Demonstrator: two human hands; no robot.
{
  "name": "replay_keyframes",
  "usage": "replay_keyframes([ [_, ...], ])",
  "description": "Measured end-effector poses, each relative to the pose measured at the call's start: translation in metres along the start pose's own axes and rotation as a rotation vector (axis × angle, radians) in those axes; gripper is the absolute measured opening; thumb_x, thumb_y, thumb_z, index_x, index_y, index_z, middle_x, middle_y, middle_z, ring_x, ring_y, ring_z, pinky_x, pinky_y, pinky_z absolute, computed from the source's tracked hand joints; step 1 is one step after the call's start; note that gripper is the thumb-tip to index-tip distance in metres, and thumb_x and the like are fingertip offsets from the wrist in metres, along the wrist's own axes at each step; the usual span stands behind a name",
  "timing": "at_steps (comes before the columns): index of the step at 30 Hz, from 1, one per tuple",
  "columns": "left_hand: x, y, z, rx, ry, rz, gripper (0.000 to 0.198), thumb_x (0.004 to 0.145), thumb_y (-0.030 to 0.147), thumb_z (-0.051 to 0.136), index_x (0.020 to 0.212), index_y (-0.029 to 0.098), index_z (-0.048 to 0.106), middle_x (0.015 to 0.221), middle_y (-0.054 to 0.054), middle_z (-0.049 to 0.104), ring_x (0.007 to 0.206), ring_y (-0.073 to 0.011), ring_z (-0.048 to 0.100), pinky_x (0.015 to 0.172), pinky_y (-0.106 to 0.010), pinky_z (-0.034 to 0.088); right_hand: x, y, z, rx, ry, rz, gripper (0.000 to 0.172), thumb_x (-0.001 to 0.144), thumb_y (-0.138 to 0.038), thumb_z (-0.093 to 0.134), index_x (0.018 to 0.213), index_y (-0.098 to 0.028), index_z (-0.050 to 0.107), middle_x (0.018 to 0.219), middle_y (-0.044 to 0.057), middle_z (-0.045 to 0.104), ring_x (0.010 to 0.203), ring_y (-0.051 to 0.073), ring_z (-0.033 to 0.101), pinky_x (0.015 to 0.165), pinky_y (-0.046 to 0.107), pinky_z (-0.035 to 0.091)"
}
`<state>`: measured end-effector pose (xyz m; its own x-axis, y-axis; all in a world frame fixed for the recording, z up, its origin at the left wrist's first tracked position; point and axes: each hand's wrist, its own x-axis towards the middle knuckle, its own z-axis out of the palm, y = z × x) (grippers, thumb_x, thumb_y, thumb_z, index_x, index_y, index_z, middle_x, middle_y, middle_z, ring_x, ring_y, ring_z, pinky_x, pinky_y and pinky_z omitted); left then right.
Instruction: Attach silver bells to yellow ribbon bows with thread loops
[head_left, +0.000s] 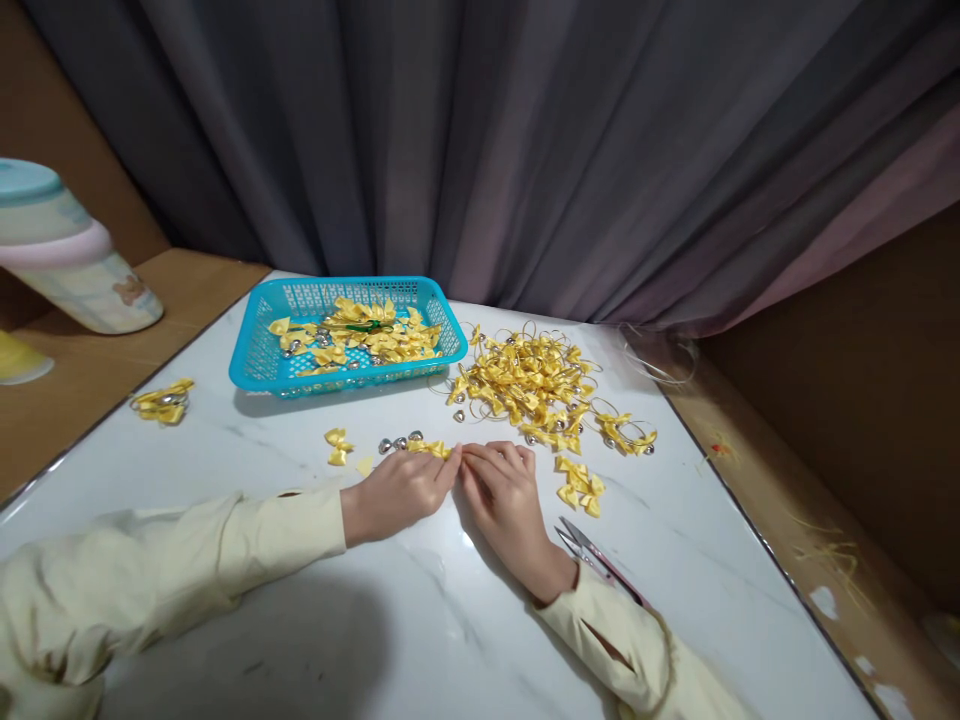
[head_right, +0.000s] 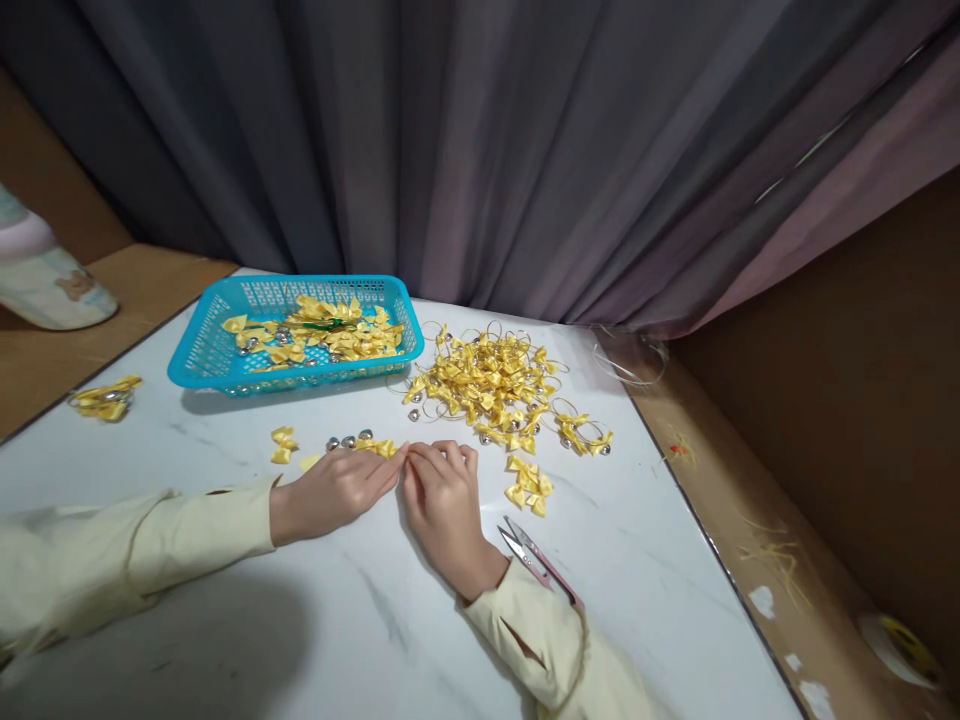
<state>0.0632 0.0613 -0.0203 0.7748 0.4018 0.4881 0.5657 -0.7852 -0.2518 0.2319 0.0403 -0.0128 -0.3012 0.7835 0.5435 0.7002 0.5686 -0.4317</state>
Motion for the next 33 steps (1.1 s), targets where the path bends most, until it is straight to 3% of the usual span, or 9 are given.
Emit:
replay_keyframes([
  [9, 0.003, -0.001, 0.004, -0.161, 0.097, -0.071, 0.023, 0.092, 0.012, 0.037, 0.095, 0.004, 0.058, 0.065, -0.007, 0.066, 0.052, -0.0164, 0.063, 0.047, -0.025, 0.049, 0.001, 0.001, 0.000, 0.063, -0.029, 0.086, 0.013, 0.085, -0.013, 0.052, 0.086, -0.017, 0.063, 0.093, 0.004, 0.069, 0.087, 0.019, 0.054, 0.078, 0.036, 0.036],
  [16, 0.005, -0.001, 0.004, -0.424, 0.019, -0.291, 0.021, 0.091, 0.020, 0.039, 0.088, 0.014, 0.059, 0.067, -0.002, 0.065, 0.054, -0.0112, 0.061, 0.053, -0.019, 0.046, 0.001, 0.003, 0.000, 0.143, -0.028, 0.143, 0.009, 0.084, -0.014, 0.053, 0.082, -0.018, 0.061, 0.088, 0.003, 0.067, 0.085, 0.018, 0.056, 0.078, 0.035, 0.036],
  [22, 0.008, -0.003, 0.000, -0.616, -0.013, -0.455, 0.017, 0.086, 0.022, 0.046, 0.090, 0.015, 0.061, 0.049, 0.006, 0.049, 0.042, -0.0078, 0.047, 0.046, -0.017, 0.037, 0.005, 0.005, -0.001, 0.215, -0.071, 0.203, 0.009, 0.083, -0.016, 0.053, 0.080, -0.019, 0.061, 0.089, 0.004, 0.068, 0.086, 0.020, 0.057, 0.079, 0.037, 0.038],
  [27, 0.012, -0.005, -0.003, -0.813, -0.093, -0.656, 0.015, 0.081, 0.022, 0.051, 0.085, 0.014, 0.064, 0.046, 0.008, 0.041, 0.042, -0.0064, 0.038, 0.047, -0.017, 0.031, 0.007, 0.004, -0.003, 0.271, -0.081, 0.266, 0.008, 0.082, -0.017, 0.053, 0.079, -0.020, 0.060, 0.088, 0.004, 0.067, 0.087, 0.021, 0.057, 0.079, 0.038, 0.038],
  [33, 0.017, -0.008, -0.004, -0.935, -0.123, -0.785, 0.021, 0.078, 0.026, 0.050, 0.078, 0.012, 0.066, 0.046, 0.007, 0.038, 0.045, -0.0066, 0.033, 0.049, -0.018, 0.028, 0.005, 0.004, -0.004, 0.279, -0.026, 0.270, 0.007, 0.079, -0.016, 0.053, 0.085, -0.020, 0.056, 0.090, 0.006, 0.064, 0.087, 0.021, 0.056, 0.077, 0.037, 0.040],
])
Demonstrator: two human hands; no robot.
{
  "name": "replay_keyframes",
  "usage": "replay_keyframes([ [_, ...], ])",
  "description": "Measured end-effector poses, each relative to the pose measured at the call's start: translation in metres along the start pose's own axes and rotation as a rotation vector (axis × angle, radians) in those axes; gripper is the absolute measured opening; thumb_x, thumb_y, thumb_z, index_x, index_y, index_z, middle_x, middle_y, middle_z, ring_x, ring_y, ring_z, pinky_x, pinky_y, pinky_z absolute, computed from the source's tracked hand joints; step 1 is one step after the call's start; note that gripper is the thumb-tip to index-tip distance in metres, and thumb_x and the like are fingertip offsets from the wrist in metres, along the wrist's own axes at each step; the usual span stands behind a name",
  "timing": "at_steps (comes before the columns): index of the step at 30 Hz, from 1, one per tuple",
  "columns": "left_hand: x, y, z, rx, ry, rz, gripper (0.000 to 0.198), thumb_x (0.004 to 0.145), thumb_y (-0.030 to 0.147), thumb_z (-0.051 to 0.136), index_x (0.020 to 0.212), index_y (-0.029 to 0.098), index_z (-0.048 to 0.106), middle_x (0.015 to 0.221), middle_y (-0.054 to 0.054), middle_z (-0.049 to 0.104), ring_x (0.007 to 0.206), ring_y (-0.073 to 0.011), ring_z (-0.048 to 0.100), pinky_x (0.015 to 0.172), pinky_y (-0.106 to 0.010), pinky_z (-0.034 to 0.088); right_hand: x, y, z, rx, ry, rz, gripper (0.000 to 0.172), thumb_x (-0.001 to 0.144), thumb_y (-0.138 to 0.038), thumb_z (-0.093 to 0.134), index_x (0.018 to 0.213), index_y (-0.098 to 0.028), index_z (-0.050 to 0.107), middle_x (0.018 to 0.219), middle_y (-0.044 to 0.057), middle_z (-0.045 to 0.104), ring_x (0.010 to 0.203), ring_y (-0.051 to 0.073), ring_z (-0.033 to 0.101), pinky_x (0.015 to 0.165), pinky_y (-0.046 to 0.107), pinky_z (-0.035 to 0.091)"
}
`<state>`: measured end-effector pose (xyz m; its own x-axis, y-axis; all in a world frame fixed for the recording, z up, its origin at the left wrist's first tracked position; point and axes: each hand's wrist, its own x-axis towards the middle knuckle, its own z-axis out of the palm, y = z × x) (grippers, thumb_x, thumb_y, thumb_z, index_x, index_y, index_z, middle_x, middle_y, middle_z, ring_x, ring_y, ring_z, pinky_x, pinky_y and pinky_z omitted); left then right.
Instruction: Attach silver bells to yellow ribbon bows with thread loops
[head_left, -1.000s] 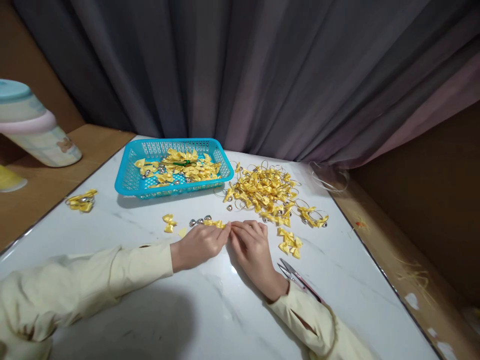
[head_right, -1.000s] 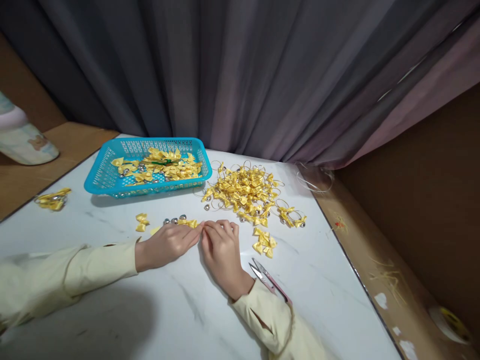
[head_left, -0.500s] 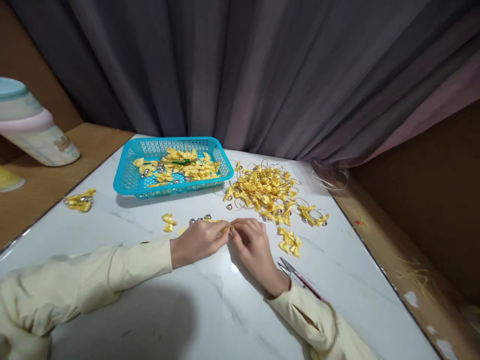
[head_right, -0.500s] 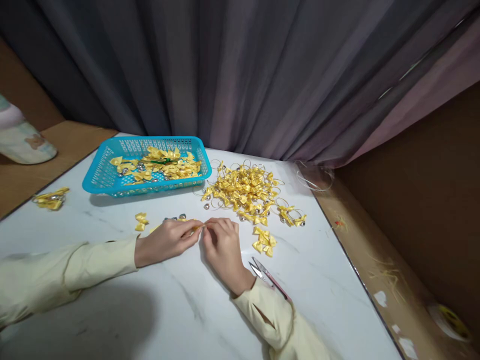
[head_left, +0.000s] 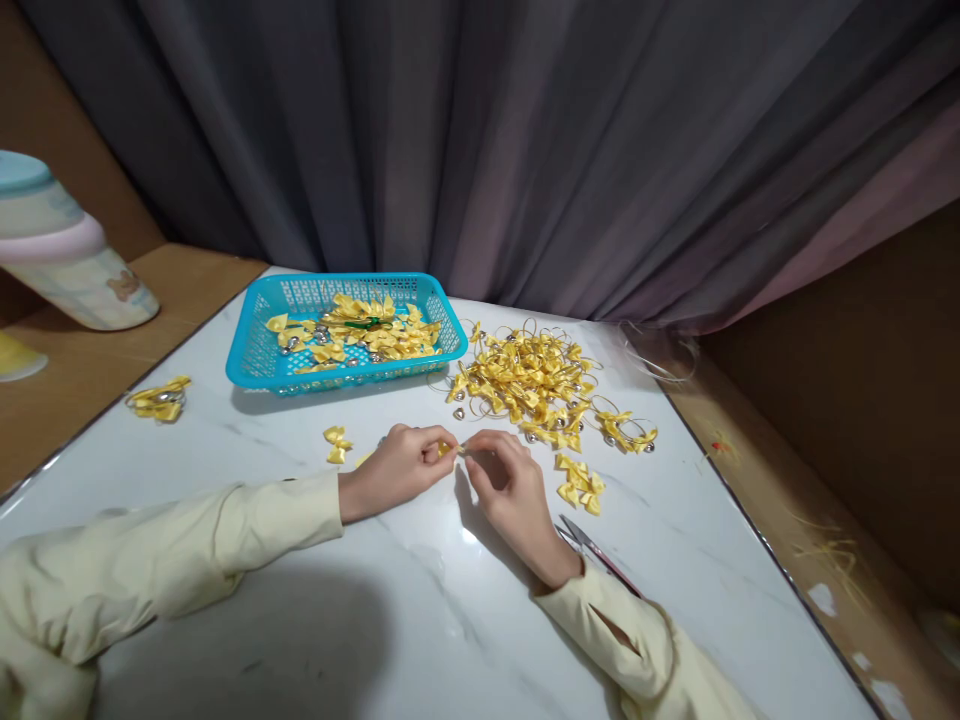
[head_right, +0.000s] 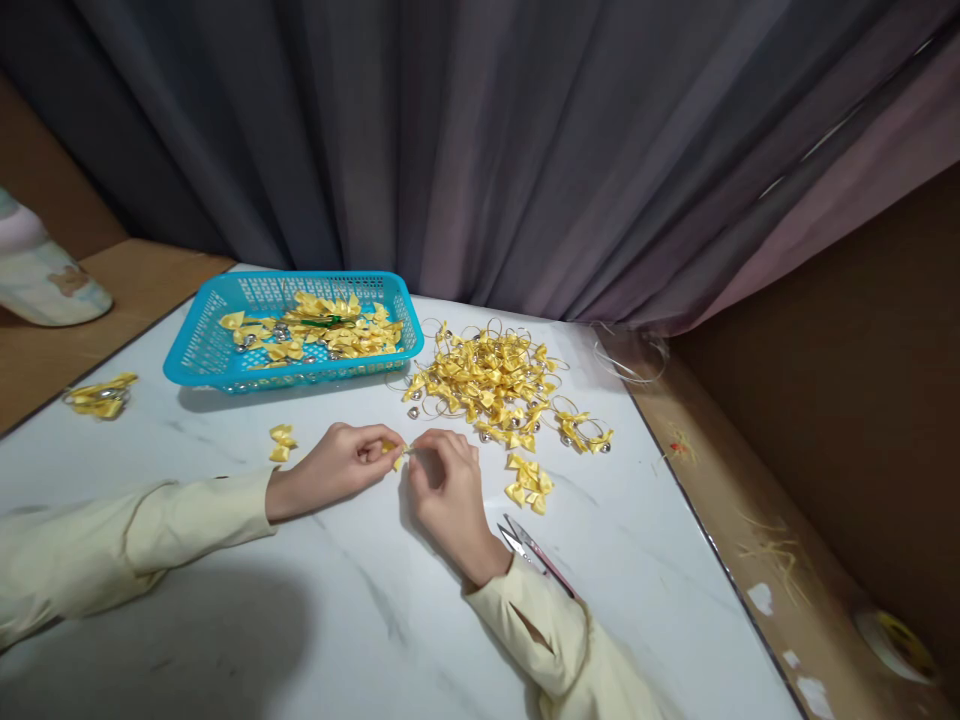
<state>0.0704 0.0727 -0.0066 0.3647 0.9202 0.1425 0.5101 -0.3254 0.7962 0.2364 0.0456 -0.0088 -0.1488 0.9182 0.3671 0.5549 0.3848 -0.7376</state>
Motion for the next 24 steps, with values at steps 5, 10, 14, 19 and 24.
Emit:
replay_keyframes([
  [5, 0.0007, 0.0056, -0.0022, -0.103, -0.028, -0.121, 0.026, 0.076, 0.032, 0.051, 0.075, 0.011, 0.066, 0.047, 0.007, 0.036, 0.047, -0.0077, 0.030, 0.049, -0.020, 0.027, -0.0017, -0.0030, -0.0017, -0.093, 0.088, -0.147, 0.008, 0.081, -0.015, 0.051, 0.087, -0.020, 0.054, 0.093, 0.007, 0.061, 0.091, 0.021, 0.054, 0.079, 0.038, 0.038],
  [10, -0.0001, 0.0093, -0.0011, -0.146, -0.057, -0.185, 0.027, 0.074, 0.033, 0.052, 0.077, 0.011, 0.067, 0.048, 0.006, 0.035, 0.049, -0.0087, 0.031, 0.050, -0.021, 0.026, -0.0037, -0.0057, -0.0017, -0.191, 0.053, -0.252, 0.011, 0.083, -0.012, 0.049, 0.090, -0.020, 0.055, 0.094, 0.007, 0.061, 0.091, 0.021, 0.052, 0.078, 0.037, 0.036],
  [14, 0.0004, 0.0086, -0.0001, -0.186, -0.071, -0.226, 0.027, 0.074, 0.034, 0.052, 0.076, 0.012, 0.067, 0.048, 0.006, 0.035, 0.050, -0.0089, 0.030, 0.049, -0.021, 0.025, -0.0038, -0.0046, -0.0005, -0.221, 0.039, -0.253, 0.010, 0.084, -0.012, 0.049, 0.088, -0.019, 0.055, 0.094, 0.007, 0.062, 0.090, 0.020, 0.051, 0.077, 0.036, 0.035],
  [19, 0.0001, 0.0077, -0.0005, -0.208, -0.075, -0.237, 0.027, 0.074, 0.035, 0.053, 0.077, 0.012, 0.067, 0.048, 0.006, 0.034, 0.050, -0.0090, 0.030, 0.050, -0.022, 0.025, -0.0028, -0.0034, -0.0001, -0.233, 0.033, -0.241, 0.008, 0.084, -0.013, 0.050, 0.088, -0.018, 0.055, 0.094, 0.007, 0.061, 0.090, 0.020, 0.051, 0.077, 0.036, 0.035],
  [24, -0.0004, 0.0086, -0.0011, -0.204, -0.073, -0.227, 0.026, 0.074, 0.034, 0.054, 0.077, 0.012, 0.067, 0.049, 0.006, 0.034, 0.051, -0.0090, 0.030, 0.050, -0.022, 0.026, -0.0024, -0.0021, -0.0002, -0.249, 0.017, -0.225, 0.008, 0.084, -0.013, 0.051, 0.089, -0.018, 0.055, 0.094, 0.007, 0.062, 0.090, 0.020, 0.051, 0.077, 0.036, 0.035],
])
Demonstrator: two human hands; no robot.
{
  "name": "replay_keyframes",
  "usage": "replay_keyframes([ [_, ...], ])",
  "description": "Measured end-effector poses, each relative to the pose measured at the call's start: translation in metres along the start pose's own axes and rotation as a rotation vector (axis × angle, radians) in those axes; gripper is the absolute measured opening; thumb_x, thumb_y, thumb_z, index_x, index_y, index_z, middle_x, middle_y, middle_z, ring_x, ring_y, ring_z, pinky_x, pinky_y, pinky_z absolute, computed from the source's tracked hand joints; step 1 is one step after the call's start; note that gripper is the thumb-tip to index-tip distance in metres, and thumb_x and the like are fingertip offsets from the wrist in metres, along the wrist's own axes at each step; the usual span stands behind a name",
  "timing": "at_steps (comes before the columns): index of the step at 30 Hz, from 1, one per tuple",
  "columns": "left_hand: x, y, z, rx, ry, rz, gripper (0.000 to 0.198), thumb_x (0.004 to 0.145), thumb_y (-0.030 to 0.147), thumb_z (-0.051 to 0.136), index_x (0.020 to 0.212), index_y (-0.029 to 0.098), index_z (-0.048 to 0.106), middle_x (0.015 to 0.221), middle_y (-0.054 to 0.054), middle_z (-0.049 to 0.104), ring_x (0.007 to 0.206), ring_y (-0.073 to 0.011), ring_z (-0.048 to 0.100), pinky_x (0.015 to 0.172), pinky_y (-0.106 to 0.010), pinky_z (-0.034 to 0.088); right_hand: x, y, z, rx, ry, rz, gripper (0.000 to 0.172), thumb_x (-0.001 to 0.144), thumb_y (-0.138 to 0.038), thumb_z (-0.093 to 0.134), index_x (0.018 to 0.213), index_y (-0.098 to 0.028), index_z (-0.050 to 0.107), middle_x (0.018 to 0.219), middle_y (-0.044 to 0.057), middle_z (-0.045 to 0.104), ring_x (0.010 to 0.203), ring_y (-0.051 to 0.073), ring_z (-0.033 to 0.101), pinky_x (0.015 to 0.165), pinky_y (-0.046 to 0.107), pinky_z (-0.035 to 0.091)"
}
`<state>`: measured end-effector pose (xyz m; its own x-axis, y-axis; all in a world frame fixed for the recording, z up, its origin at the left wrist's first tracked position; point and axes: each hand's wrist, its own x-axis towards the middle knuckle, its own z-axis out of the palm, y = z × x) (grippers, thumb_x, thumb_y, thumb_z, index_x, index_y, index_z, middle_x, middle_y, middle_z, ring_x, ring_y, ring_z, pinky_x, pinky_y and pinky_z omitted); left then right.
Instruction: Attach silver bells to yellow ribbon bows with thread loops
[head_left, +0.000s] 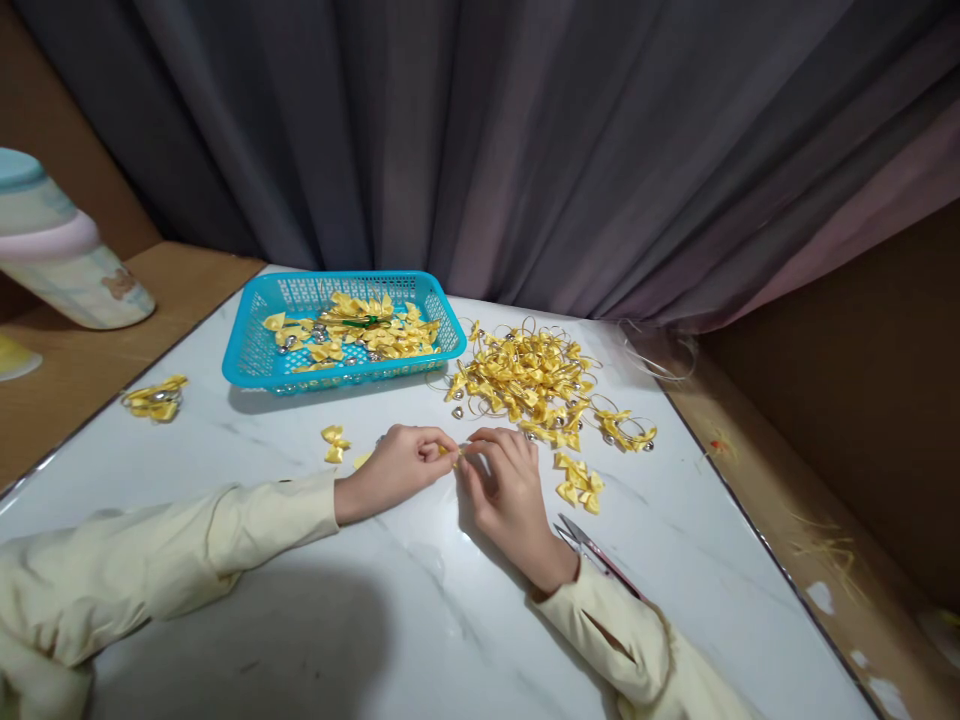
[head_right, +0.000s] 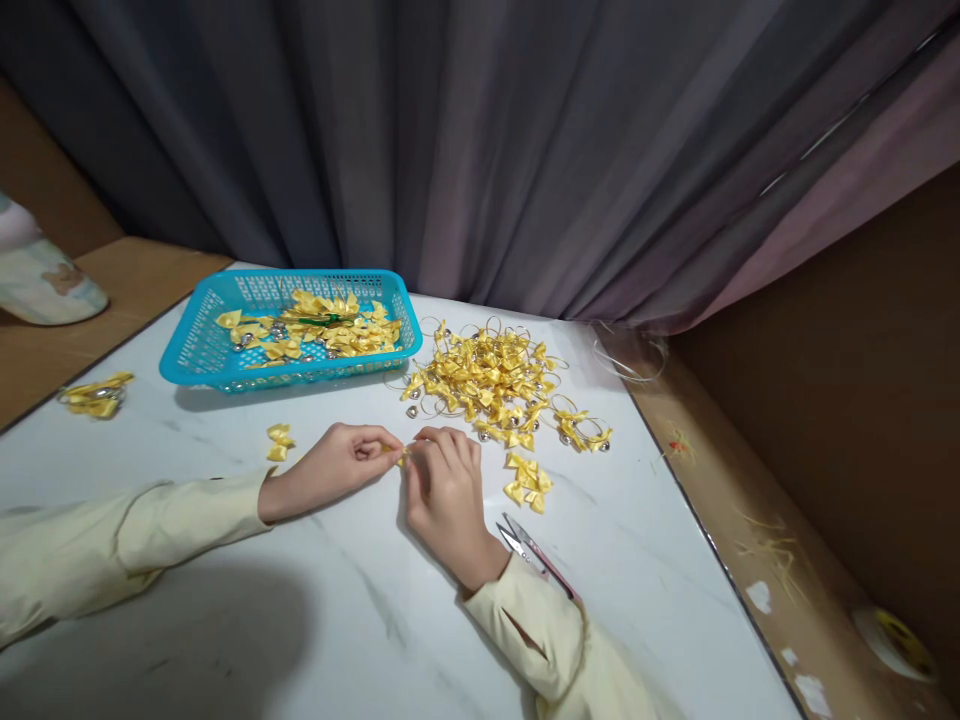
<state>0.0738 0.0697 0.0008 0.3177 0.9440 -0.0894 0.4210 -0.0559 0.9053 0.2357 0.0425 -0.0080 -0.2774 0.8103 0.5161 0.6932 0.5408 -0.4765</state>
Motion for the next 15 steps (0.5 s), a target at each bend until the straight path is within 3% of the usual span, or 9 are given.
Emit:
replay_keyframes([
  [15, 0.0005, 0.0018, -0.0010, -0.054, -0.015, -0.018, 0.026, 0.075, 0.035, 0.054, 0.077, 0.011, 0.065, 0.049, 0.007, 0.031, 0.049, -0.0083, 0.028, 0.046, -0.020, 0.023, -0.0006, 0.0010, 0.0008, 0.020, -0.012, 0.046, 0.005, 0.082, -0.015, 0.052, 0.084, -0.019, 0.053, 0.091, 0.006, 0.061, 0.087, 0.020, 0.051, 0.076, 0.036, 0.034],
])
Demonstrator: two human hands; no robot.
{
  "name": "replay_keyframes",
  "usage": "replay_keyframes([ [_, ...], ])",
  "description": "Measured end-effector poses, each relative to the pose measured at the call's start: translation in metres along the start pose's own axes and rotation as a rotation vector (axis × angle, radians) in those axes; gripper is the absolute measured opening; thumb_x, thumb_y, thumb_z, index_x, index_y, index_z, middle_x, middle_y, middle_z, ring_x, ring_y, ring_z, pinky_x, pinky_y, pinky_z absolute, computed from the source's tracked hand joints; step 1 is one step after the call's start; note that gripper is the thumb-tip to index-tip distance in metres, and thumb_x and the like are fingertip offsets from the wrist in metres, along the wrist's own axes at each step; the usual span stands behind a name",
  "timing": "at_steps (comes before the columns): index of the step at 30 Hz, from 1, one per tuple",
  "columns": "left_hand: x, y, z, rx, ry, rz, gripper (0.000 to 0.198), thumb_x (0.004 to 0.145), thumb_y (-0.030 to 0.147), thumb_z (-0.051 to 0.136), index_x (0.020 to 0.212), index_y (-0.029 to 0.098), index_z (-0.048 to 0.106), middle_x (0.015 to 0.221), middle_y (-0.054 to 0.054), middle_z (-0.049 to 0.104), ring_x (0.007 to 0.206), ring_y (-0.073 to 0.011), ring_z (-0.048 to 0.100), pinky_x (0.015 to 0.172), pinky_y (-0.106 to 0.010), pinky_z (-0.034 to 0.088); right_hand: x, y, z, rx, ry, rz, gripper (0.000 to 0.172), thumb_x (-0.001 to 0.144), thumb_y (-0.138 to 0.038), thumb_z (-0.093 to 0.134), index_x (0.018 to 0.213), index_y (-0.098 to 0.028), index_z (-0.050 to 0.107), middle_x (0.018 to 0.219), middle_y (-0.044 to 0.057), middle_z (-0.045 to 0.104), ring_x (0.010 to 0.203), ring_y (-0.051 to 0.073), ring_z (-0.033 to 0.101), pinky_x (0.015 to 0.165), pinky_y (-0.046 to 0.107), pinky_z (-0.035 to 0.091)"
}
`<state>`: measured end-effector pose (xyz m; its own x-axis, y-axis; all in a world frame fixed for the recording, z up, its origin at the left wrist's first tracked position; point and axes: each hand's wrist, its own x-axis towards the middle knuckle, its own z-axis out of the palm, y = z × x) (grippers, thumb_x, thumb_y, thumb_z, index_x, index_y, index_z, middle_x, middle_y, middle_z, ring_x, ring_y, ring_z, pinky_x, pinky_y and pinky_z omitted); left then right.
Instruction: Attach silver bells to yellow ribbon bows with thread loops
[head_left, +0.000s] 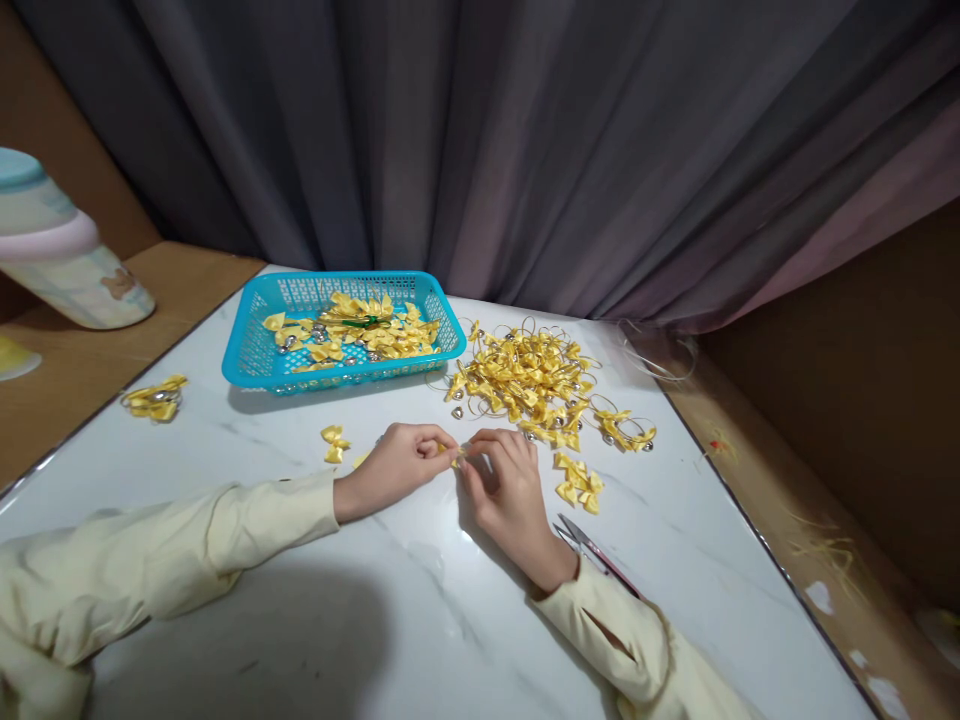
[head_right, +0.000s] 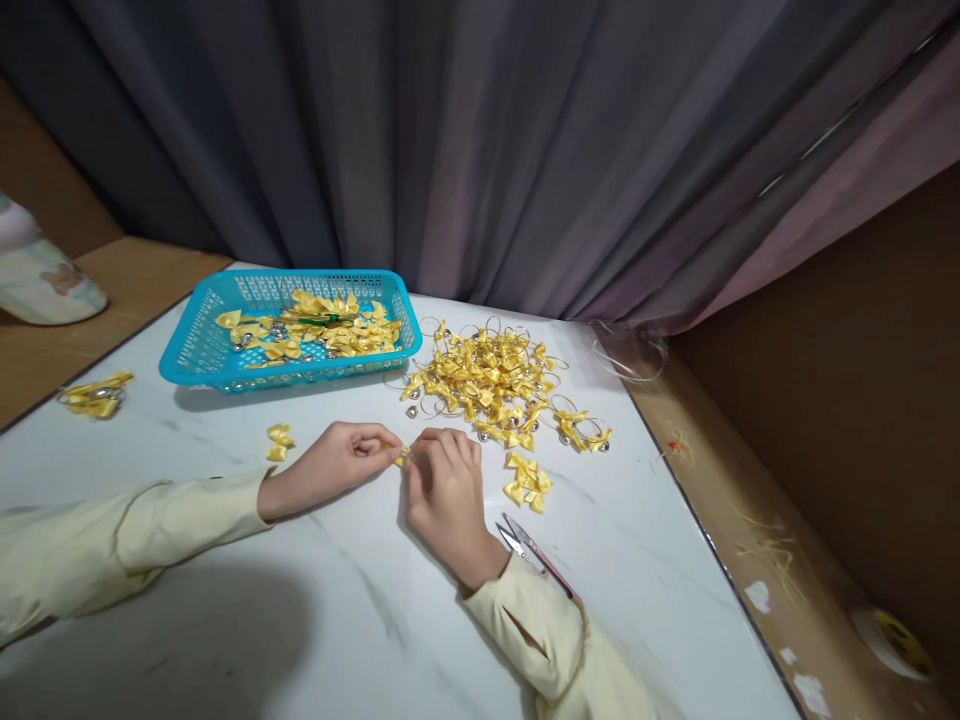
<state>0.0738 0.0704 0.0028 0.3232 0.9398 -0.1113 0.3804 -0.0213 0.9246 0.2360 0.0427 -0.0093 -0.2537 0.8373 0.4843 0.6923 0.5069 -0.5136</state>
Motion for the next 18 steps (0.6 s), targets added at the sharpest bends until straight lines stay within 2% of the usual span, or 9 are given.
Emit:
replay_keyframes([
  [6, -0.0001, 0.0017, -0.0010, -0.027, -0.015, -0.022, 0.026, 0.075, 0.034, 0.054, 0.076, 0.010, 0.065, 0.049, 0.007, 0.030, 0.048, -0.0078, 0.027, 0.044, -0.020, 0.021, -0.0005, -0.0016, -0.0020, 0.020, 0.054, -0.017, 0.006, 0.083, -0.014, 0.051, 0.087, -0.018, 0.052, 0.090, 0.006, 0.060, 0.087, 0.020, 0.051, 0.076, 0.036, 0.034],
  [18, -0.0002, -0.0014, -0.0001, -0.030, -0.028, -0.003, 0.024, 0.075, 0.033, 0.056, 0.077, 0.012, 0.066, 0.049, 0.007, 0.034, 0.048, -0.0081, 0.030, 0.046, -0.020, 0.023, -0.0002, -0.0006, -0.0001, -0.005, -0.004, -0.021, 0.006, 0.084, -0.014, 0.050, 0.087, -0.019, 0.053, 0.090, 0.006, 0.061, 0.087, 0.020, 0.050, 0.075, 0.036, 0.034],
])
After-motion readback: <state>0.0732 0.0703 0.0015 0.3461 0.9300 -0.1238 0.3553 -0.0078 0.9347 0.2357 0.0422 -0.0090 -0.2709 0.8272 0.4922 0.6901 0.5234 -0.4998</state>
